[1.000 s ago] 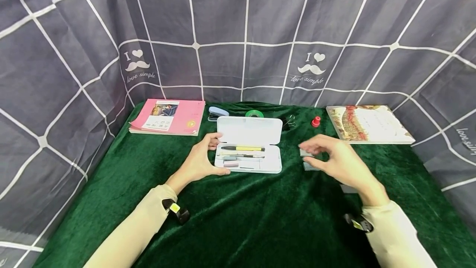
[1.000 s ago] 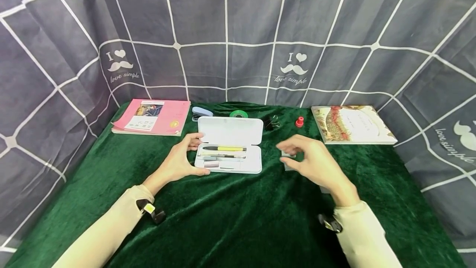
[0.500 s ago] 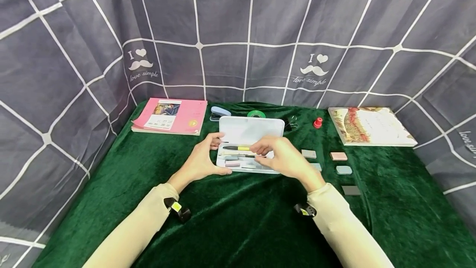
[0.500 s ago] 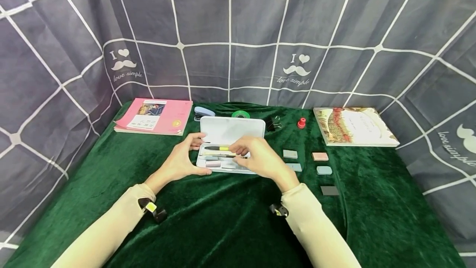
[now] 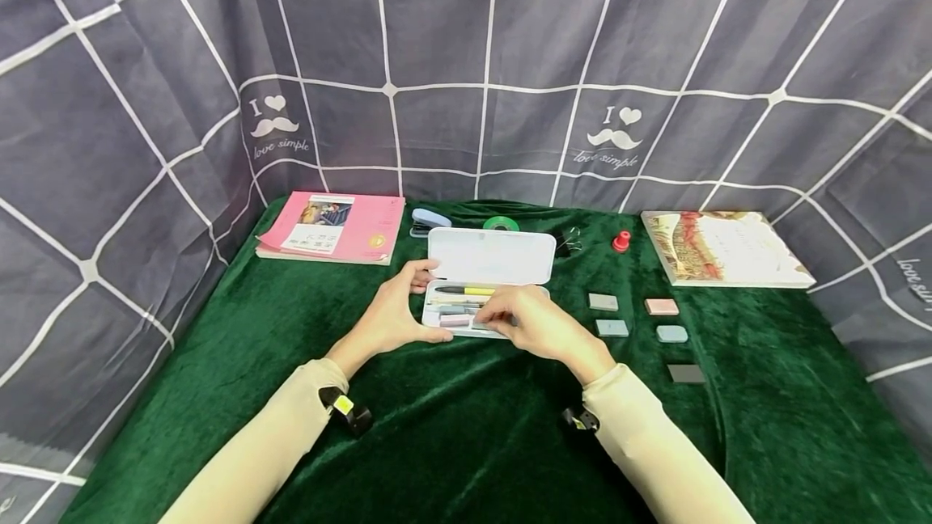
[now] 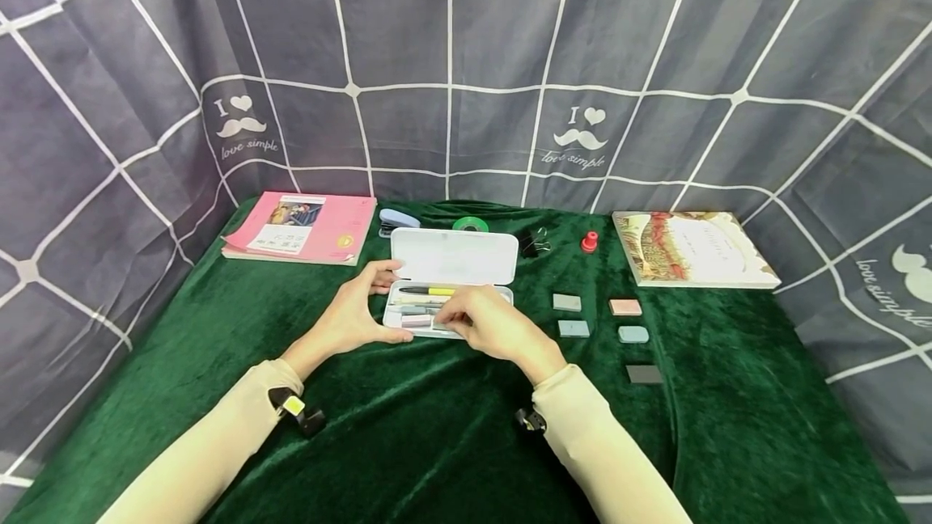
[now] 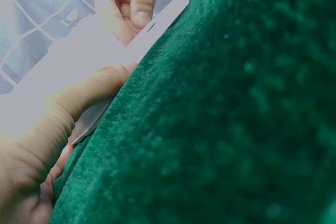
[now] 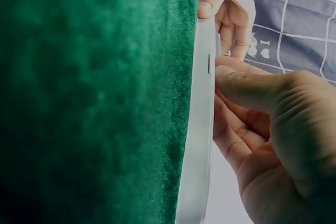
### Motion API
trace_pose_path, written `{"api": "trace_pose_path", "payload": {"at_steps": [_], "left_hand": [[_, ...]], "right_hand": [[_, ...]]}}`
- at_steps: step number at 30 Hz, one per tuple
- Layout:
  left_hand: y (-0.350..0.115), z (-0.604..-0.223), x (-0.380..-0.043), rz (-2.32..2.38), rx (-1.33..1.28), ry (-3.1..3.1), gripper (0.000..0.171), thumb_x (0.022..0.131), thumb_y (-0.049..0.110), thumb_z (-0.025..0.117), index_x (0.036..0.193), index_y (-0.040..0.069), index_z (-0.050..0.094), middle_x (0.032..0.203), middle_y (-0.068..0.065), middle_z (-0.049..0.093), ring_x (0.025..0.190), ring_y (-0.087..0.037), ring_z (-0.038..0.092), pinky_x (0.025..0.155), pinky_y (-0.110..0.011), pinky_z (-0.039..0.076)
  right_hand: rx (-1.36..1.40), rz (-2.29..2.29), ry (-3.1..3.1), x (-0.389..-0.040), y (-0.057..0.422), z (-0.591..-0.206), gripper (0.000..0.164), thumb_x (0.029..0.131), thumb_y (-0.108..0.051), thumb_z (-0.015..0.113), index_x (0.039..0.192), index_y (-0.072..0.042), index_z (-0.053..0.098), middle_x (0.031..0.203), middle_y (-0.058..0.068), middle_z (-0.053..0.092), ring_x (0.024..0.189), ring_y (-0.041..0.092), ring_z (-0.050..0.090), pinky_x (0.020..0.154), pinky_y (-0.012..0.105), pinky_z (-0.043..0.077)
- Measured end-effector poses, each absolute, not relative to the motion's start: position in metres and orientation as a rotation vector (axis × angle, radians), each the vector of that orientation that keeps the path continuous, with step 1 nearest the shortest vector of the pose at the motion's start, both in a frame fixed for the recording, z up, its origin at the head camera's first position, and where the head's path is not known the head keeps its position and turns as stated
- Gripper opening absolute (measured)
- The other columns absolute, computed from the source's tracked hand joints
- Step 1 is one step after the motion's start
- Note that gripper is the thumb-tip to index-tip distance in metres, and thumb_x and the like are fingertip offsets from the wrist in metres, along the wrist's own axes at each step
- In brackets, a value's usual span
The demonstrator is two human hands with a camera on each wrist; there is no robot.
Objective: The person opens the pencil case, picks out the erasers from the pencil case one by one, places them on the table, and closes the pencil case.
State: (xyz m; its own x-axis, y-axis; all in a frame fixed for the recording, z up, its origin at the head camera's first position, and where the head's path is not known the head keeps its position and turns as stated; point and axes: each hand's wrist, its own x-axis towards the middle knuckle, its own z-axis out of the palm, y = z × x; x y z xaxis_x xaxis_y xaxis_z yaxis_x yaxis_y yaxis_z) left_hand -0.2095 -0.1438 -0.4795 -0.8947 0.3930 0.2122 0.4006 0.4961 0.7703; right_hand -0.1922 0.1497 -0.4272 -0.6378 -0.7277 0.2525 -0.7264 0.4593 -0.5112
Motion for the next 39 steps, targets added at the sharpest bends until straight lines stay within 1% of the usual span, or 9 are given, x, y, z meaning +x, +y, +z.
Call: {"api": "trace_pose_path", "payload": {"at_steps": [4,10,13,18,22,25,28,35,39], "left_hand": [[-0.144,-0.481,-0.209,-1.400,-0.715,-2.712,0.115,0.072,0.039,0.108,0.165,0.022,0.043,0.148,-0.012,0.062,0.132,-0.031,0.064,0.116,-0.051,0.054],[-0.143,-0.480,-0.209,-1.399,-0.716,-2.715,0.115,0.072,0.038,0.109,0.165,0.021,0.043,0.147,-0.011,0.062,0.132,-0.030,0.064,0.116,-0.049,0.054],[-0.141,-0.479,-0.209,-1.407,-0.715,-2.716,0.115,0.072,0.038,0.109,0.165,0.020,0.043,0.148,-0.012,0.063,0.132,-0.030,0.064,0.117,-0.050,0.053],[-0.143,-0.479,-0.206,-1.413,-0.636,-2.753,0.113,0.071,0.041,0.108,0.164,0.025,0.045,0.148,-0.010,0.062,0.133,-0.032,0.063,0.116,-0.055,0.053],[-0.145,-0.480,-0.205,-1.410,-0.608,-2.773,0.113,0.071,0.042,0.109,0.163,0.027,0.045,0.149,-0.009,0.061,0.134,-0.033,0.061,0.115,-0.058,0.052],[-0.146,-0.480,-0.205,-1.409,-0.616,-2.770,0.113,0.070,0.041,0.109,0.163,0.026,0.045,0.147,-0.011,0.062,0.134,-0.034,0.061,0.116,-0.059,0.051],[-0.146,-0.479,-0.204,-1.406,-0.617,-2.763,0.113,0.071,0.039,0.109,0.163,0.024,0.045,0.146,-0.012,0.062,0.133,-0.035,0.061,0.115,-0.060,0.051],[-0.145,-0.479,-0.206,-1.405,-0.641,-2.756,0.113,0.071,0.040,0.108,0.163,0.022,0.044,0.147,-0.014,0.062,0.133,-0.036,0.062,0.116,-0.060,0.051],[-0.145,-0.480,-0.207,-1.407,-0.633,-2.754,0.113,0.071,0.040,0.109,0.163,0.023,0.045,0.146,-0.014,0.062,0.133,-0.036,0.062,0.116,-0.060,0.051]], "right_hand": [[-1.337,-0.872,2.711,-0.191,0.147,-0.426,0.020,0.097,0.004,0.083,0.108,-0.012,0.088,0.104,-0.001,0.082,0.096,0.013,0.074,0.092,0.042,0.064],[-1.276,-0.875,2.750,-0.190,0.147,-0.424,0.022,0.093,0.007,0.082,0.103,-0.012,0.087,0.095,-0.004,0.078,0.082,0.010,0.065,0.078,0.031,0.060],[-1.243,-0.932,2.779,-0.190,0.152,-0.421,0.022,0.092,0.007,0.080,0.103,-0.011,0.087,0.093,-0.005,0.077,0.080,0.009,0.065,0.074,0.029,0.060],[-1.255,-1.007,2.866,-0.189,0.176,-0.400,0.024,0.090,0.003,0.081,0.108,-0.011,0.088,0.094,-0.005,0.077,0.082,0.013,0.070,0.076,0.039,0.062],[-1.237,-1.033,2.981,-0.181,0.213,-0.378,0.032,0.084,0.004,0.080,0.110,-0.014,0.089,0.094,-0.008,0.076,0.076,0.015,0.066,0.066,0.031,0.055],[-1.168,-1.026,3.073,-0.169,0.248,-0.365,0.039,0.084,0.006,0.079,0.110,-0.022,0.089,0.096,-0.014,0.075,0.074,0.012,0.062,0.062,0.020,0.047],[-1.093,-1.012,3.151,-0.153,0.281,-0.360,0.047,0.083,0.009,0.079,0.111,-0.028,0.088,0.098,-0.019,0.074,0.076,0.004,0.059,0.063,0.013,0.044],[-0.964,-0.980,3.263,-0.105,0.342,-0.380,0.055,0.077,0.016,0.086,0.109,-0.029,0.085,0.101,-0.016,0.076,0.086,-0.004,0.062,0.075,0.011,0.047],[-0.870,-0.974,3.218,-0.079,0.361,-0.404,0.057,0.077,0.018,0.086,0.108,-0.030,0.085,0.101,-0.017,0.076,0.084,-0.003,0.063,0.074,0.013,0.049]]}}
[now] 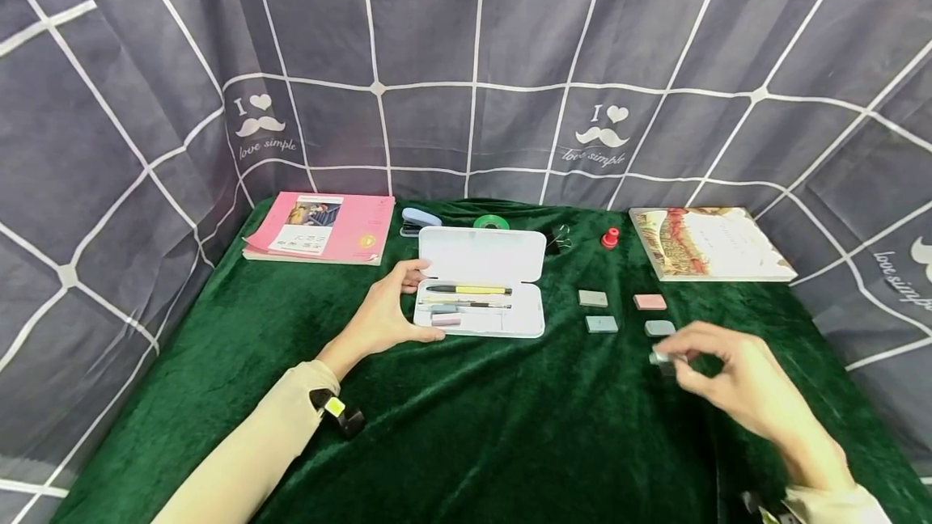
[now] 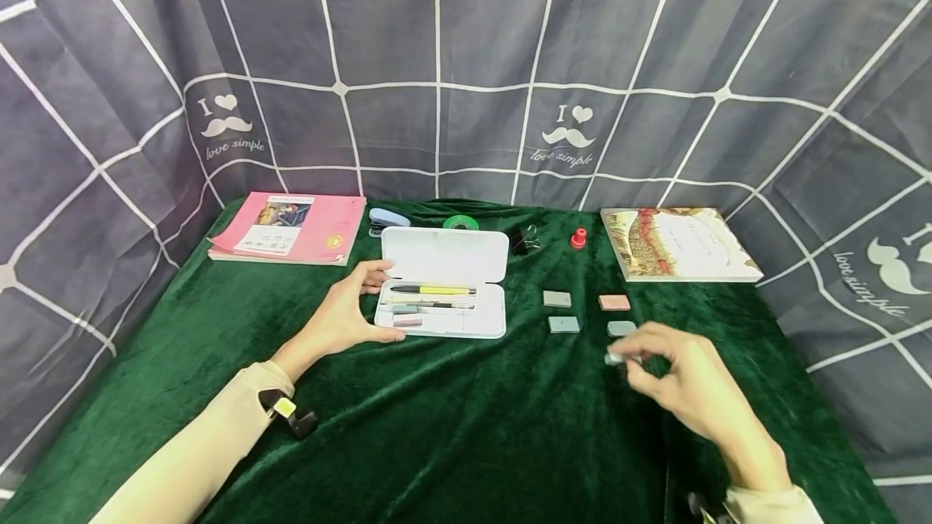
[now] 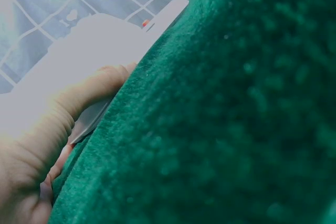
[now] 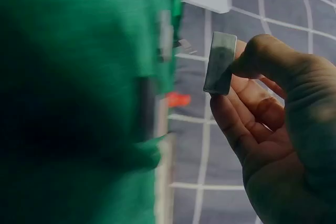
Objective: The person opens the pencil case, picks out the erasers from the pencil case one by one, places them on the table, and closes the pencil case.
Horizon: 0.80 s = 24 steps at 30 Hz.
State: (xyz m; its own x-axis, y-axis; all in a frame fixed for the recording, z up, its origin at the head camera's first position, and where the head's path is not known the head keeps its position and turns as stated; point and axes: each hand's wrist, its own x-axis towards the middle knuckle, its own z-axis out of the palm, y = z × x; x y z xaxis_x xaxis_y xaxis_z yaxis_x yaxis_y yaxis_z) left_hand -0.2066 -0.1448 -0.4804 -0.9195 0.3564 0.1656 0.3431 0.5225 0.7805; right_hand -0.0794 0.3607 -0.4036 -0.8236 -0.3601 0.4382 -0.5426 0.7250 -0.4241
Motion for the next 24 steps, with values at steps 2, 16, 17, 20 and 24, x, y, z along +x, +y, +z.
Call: {"api": "trace_pose_path", "payload": {"at_steps": [2,16,17,20,24], "left_hand": [[-0.145,-0.480,-0.207,1.394,0.622,2.723,0.113,0.071,0.040,0.109,0.163,0.024,0.045,0.147,-0.013,0.062,0.133,-0.036,0.062,0.116,-0.061,0.051],[-0.145,-0.477,-0.207,1.411,0.648,2.713,0.113,0.071,0.035,0.109,0.164,0.019,0.045,0.148,-0.015,0.062,0.133,-0.034,0.064,0.117,-0.056,0.052],[-0.145,-0.477,-0.207,1.413,0.646,2.711,0.113,0.071,0.035,0.109,0.164,0.019,0.045,0.148,-0.015,0.062,0.133,-0.034,0.064,0.117,-0.056,0.052],[-0.145,-0.477,-0.207,1.410,0.636,2.707,0.113,0.071,0.035,0.109,0.164,0.020,0.045,0.148,-0.016,0.062,0.133,-0.034,0.063,0.117,-0.056,0.052],[-0.144,-0.477,-0.206,1.402,0.622,2.703,0.114,0.072,0.038,0.108,0.164,0.021,0.044,0.150,-0.016,0.061,0.134,-0.036,0.062,0.117,-0.058,0.051]], "right_hand": [[0.683,0.797,-2.641,-0.069,0.368,-0.415,0.057,0.077,0.018,0.087,0.108,-0.030,0.084,0.099,-0.017,0.075,0.082,-0.003,0.062,0.072,0.014,0.049],[0.748,0.927,-2.768,-0.046,0.388,-0.438,0.057,0.077,0.017,0.091,0.102,-0.032,0.075,0.099,-0.014,0.069,0.083,0.001,0.060,0.070,0.018,0.047],[0.747,0.941,-2.781,-0.046,0.389,-0.439,0.057,0.078,0.017,0.091,0.103,-0.032,0.074,0.099,-0.014,0.069,0.083,0.002,0.060,0.070,0.019,0.047],[0.746,0.951,-2.804,-0.046,0.390,-0.439,0.056,0.080,0.015,0.091,0.103,-0.033,0.073,0.098,-0.013,0.068,0.083,0.003,0.061,0.069,0.020,0.047],[0.798,0.918,-2.796,-0.049,0.393,-0.435,0.056,0.078,0.012,0.094,0.105,-0.031,0.073,0.099,-0.013,0.068,0.083,0.004,0.062,0.070,0.018,0.048]]}}
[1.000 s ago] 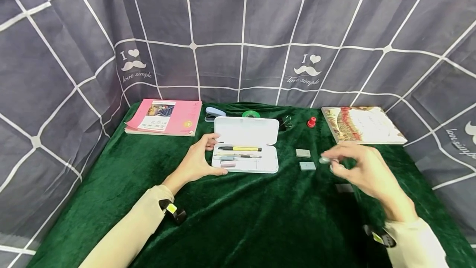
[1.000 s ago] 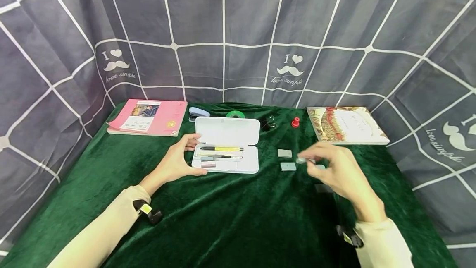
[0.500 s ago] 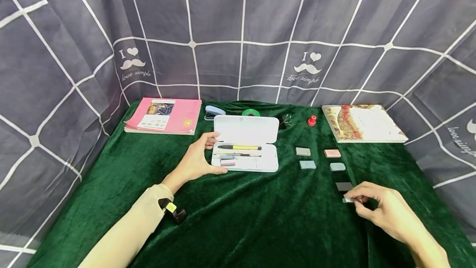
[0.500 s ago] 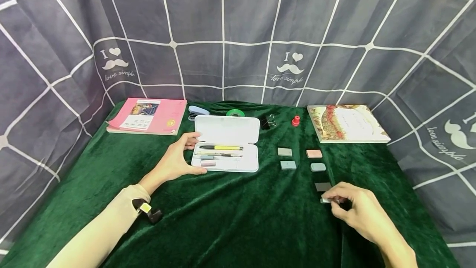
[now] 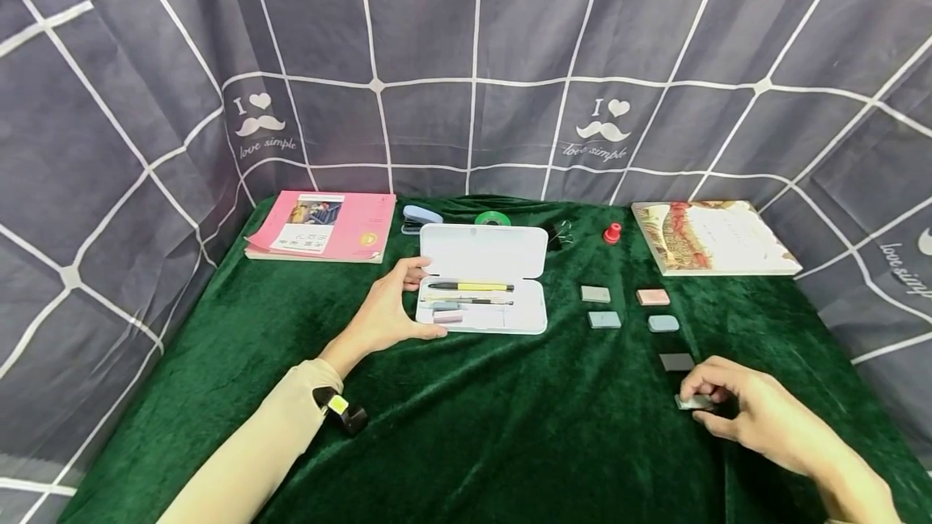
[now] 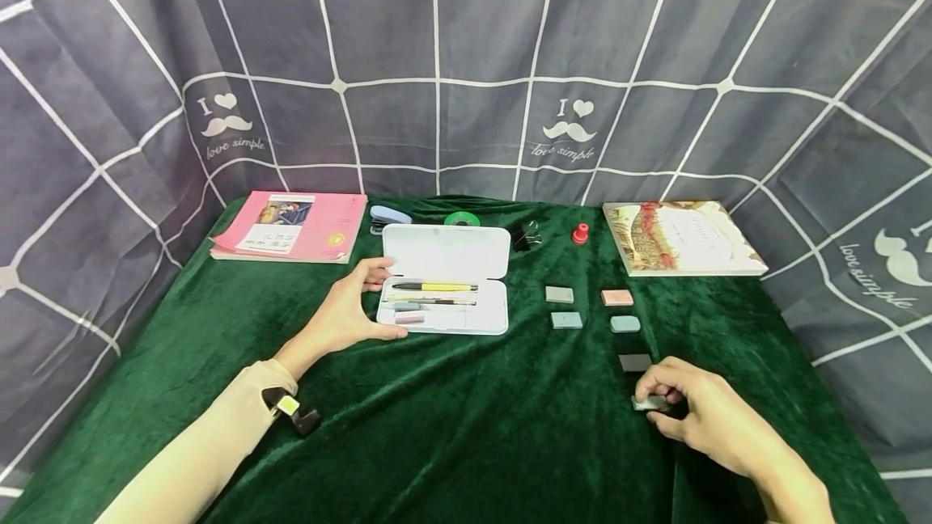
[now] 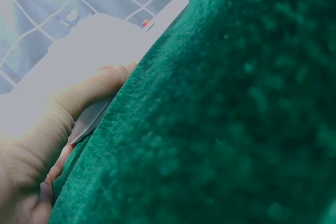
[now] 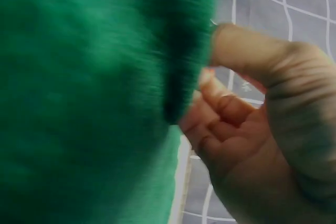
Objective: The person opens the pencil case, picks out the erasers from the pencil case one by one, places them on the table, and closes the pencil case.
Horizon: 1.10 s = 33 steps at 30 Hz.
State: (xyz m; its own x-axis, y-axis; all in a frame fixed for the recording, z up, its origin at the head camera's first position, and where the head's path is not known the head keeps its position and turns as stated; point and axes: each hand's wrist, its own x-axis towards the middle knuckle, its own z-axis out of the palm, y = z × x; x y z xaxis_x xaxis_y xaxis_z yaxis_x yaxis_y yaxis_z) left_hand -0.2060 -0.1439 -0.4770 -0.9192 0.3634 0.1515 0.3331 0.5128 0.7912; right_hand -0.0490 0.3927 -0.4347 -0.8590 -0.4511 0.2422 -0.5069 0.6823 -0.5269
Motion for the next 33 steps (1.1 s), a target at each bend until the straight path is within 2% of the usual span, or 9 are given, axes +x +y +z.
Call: {"api": "trace_pose_path", "payload": {"at_steps": [7,11,15,20,25,29,33], "left_hand": [[-0.145,-0.479,-0.206,1.399,0.614,2.710,0.114,0.071,0.040,0.109,0.163,0.024,0.045,0.148,-0.014,0.062,0.134,-0.036,0.062,0.117,-0.059,0.051],[-0.144,-0.478,-0.205,1.391,0.623,2.717,0.113,0.071,0.041,0.108,0.163,0.023,0.044,0.148,-0.014,0.062,0.134,-0.035,0.062,0.116,-0.059,0.051],[-0.144,-0.476,-0.204,1.399,0.630,2.714,0.109,0.071,0.038,0.109,0.159,0.018,0.048,0.151,-0.012,0.061,0.134,-0.034,0.062,0.117,-0.057,0.051],[-0.143,-0.477,-0.205,1.399,0.636,2.716,0.101,0.071,0.040,0.108,0.152,0.014,0.054,0.152,-0.010,0.062,0.133,-0.033,0.063,0.117,-0.055,0.052],[-0.144,-0.480,-0.208,1.399,0.676,2.719,0.096,0.072,0.045,0.107,0.149,0.015,0.058,0.149,-0.007,0.064,0.131,-0.031,0.065,0.115,-0.053,0.055],[-0.146,-0.480,-0.209,1.401,0.714,2.738,0.093,0.071,0.045,0.107,0.147,0.015,0.063,0.145,-0.005,0.067,0.128,-0.029,0.068,0.112,-0.050,0.058],[-0.149,-0.481,-0.210,1.397,0.767,2.739,0.092,0.072,0.043,0.108,0.148,0.014,0.065,0.146,-0.004,0.068,0.130,-0.026,0.070,0.112,-0.044,0.058]], "right_hand": [[0.842,0.873,-2.651,-0.080,0.361,-0.396,0.062,0.072,0.008,0.100,0.119,-0.024,0.076,0.106,-0.012,0.075,0.089,0.003,0.067,0.080,0.012,0.052],[0.933,0.970,-2.563,-0.112,0.321,-0.370,0.064,0.077,0.010,0.097,0.129,-0.022,0.075,0.113,-0.012,0.076,0.096,0.002,0.070,0.086,0.012,0.055],[1.006,1.041,-2.528,-0.144,0.276,-0.359,0.052,0.088,0.005,0.092,0.131,-0.020,0.077,0.117,-0.009,0.078,0.099,0.009,0.073,0.089,0.017,0.058],[1.030,1.146,-2.521,-0.175,0.222,-0.365,0.035,0.095,0.000,0.087,0.128,-0.011,0.079,0.115,-0.001,0.081,0.097,0.022,0.077,0.089,0.032,0.064],[1.135,1.171,-2.526,-0.196,0.172,-0.377,0.026,0.097,-0.001,0.084,0.123,-0.005,0.081,0.112,0.007,0.082,0.095,0.018,0.078,0.089,0.043,0.066],[1.231,1.142,-2.579,-0.206,0.136,-0.391,0.022,0.097,0.001,0.081,0.119,-0.002,0.081,0.107,0.010,0.080,0.094,0.018,0.077,0.087,0.040,0.066],[1.268,1.032,-2.700,-0.208,0.114,-0.403,0.022,0.098,-0.002,0.083,0.119,-0.005,0.084,0.104,0.005,0.078,0.094,0.016,0.074,0.084,0.032,0.064]]}}
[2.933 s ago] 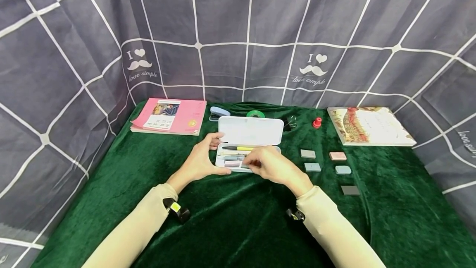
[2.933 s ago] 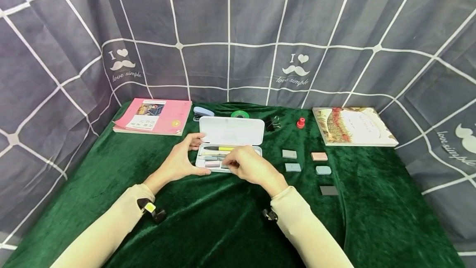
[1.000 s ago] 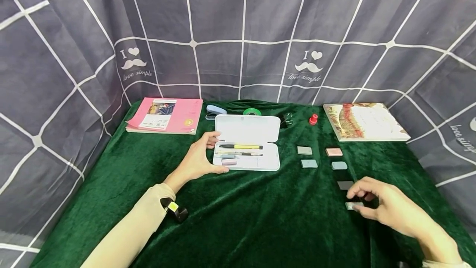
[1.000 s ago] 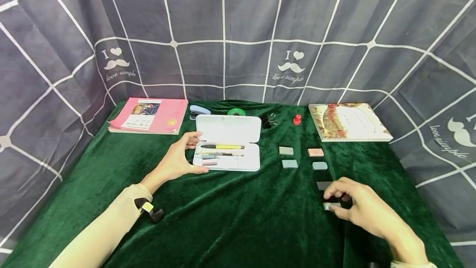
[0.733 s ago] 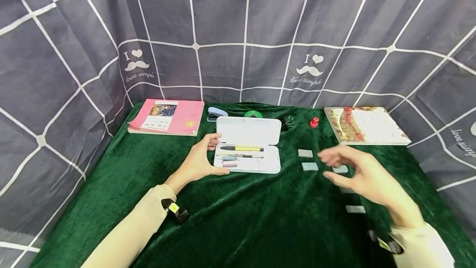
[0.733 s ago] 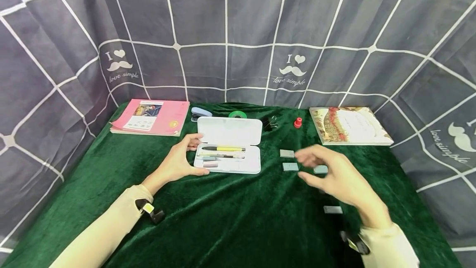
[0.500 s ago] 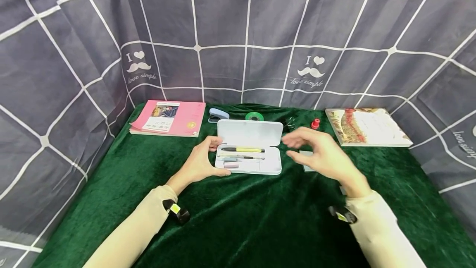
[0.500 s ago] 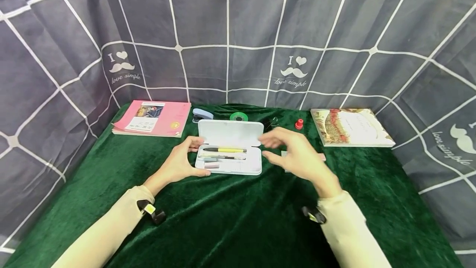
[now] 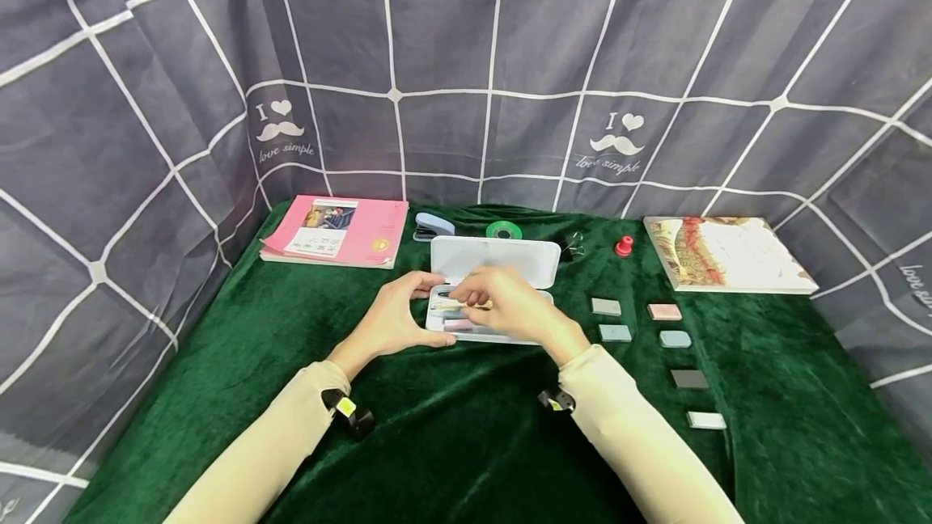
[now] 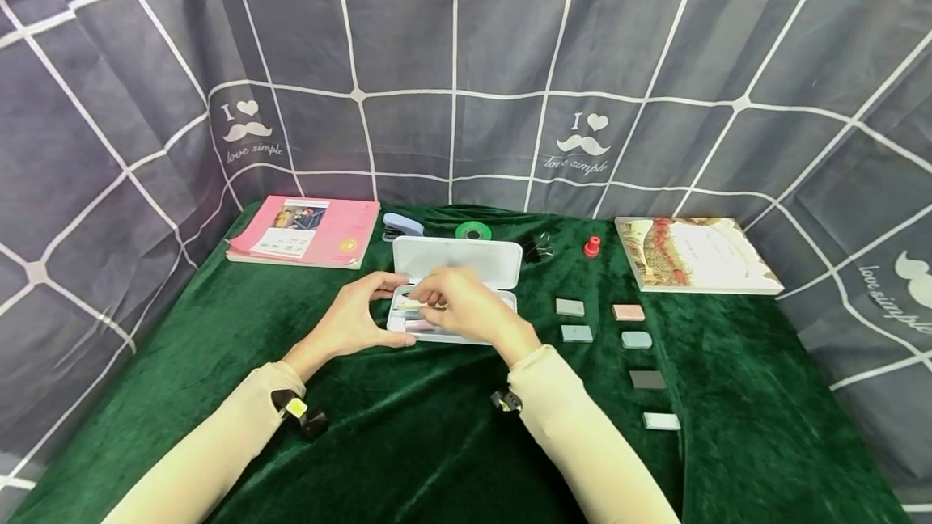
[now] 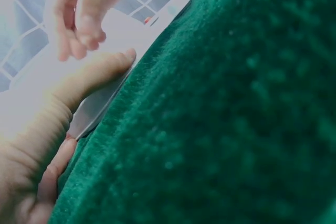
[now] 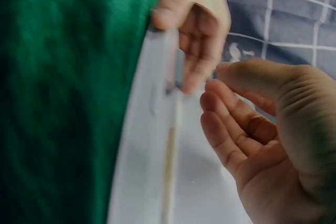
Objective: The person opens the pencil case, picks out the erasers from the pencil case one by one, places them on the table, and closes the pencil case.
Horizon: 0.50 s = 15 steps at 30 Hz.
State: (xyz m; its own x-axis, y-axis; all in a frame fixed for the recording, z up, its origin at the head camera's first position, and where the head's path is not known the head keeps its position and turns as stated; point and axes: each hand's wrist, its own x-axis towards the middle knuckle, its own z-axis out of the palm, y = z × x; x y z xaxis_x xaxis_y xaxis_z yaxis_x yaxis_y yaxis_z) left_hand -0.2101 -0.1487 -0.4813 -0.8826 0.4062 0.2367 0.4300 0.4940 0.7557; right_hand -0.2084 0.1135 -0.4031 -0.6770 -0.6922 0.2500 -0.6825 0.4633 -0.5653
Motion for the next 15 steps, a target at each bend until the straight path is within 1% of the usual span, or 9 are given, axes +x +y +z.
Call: {"api": "trace_pose_path", "payload": {"at_steps": [2,4,8,11,15], "left_hand": [[-0.149,-0.482,-0.210,-1.372,-0.775,-2.692,0.091,0.073,0.042,0.108,0.148,0.014,0.065,0.147,-0.003,0.068,0.131,-0.025,0.070,0.113,-0.041,0.058],[-0.148,-0.481,-0.210,-1.377,-0.783,-2.694,0.089,0.074,0.040,0.107,0.147,0.014,0.066,0.146,-0.002,0.068,0.131,-0.025,0.069,0.113,-0.038,0.058],[-0.149,-0.481,-0.209,-1.396,-0.793,-2.681,0.086,0.073,0.036,0.108,0.146,0.013,0.067,0.144,-0.002,0.069,0.130,-0.025,0.070,0.112,-0.038,0.058],[-0.150,-0.480,-0.209,-1.396,-0.791,-2.675,0.085,0.073,0.037,0.108,0.145,0.014,0.068,0.142,-0.002,0.070,0.129,-0.025,0.071,0.112,-0.039,0.059],[-0.151,-0.480,-0.211,-1.398,-0.779,-2.671,0.084,0.074,0.039,0.107,0.145,0.015,0.069,0.142,-0.002,0.070,0.128,-0.025,0.071,0.111,-0.040,0.059]], "right_hand": [[-1.243,-0.954,2.683,-0.208,0.108,-0.409,0.021,0.097,-0.003,0.084,0.118,-0.008,0.086,0.103,0.003,0.076,0.094,0.015,0.073,0.083,0.029,0.062],[-1.238,-0.909,2.694,-0.208,0.104,-0.412,0.020,0.096,-0.003,0.086,0.115,-0.010,0.087,0.102,0.002,0.076,0.094,0.014,0.071,0.083,0.028,0.061],[-1.257,-0.859,2.712,-0.209,0.101,-0.417,0.018,0.095,-0.002,0.086,0.110,-0.012,0.088,0.102,0.001,0.077,0.097,0.014,0.070,0.085,0.029,0.060],[-1.250,-0.865,2.701,-0.210,0.101,-0.418,0.017,0.097,-0.003,0.085,0.112,-0.012,0.088,0.104,0.000,0.076,0.098,0.013,0.070,0.085,0.028,0.060],[-1.230,-0.944,2.677,-0.212,0.106,-0.410,0.020,0.098,-0.002,0.082,0.116,-0.010,0.087,0.103,0.000,0.074,0.094,0.012,0.068,0.083,0.029,0.060]]}}
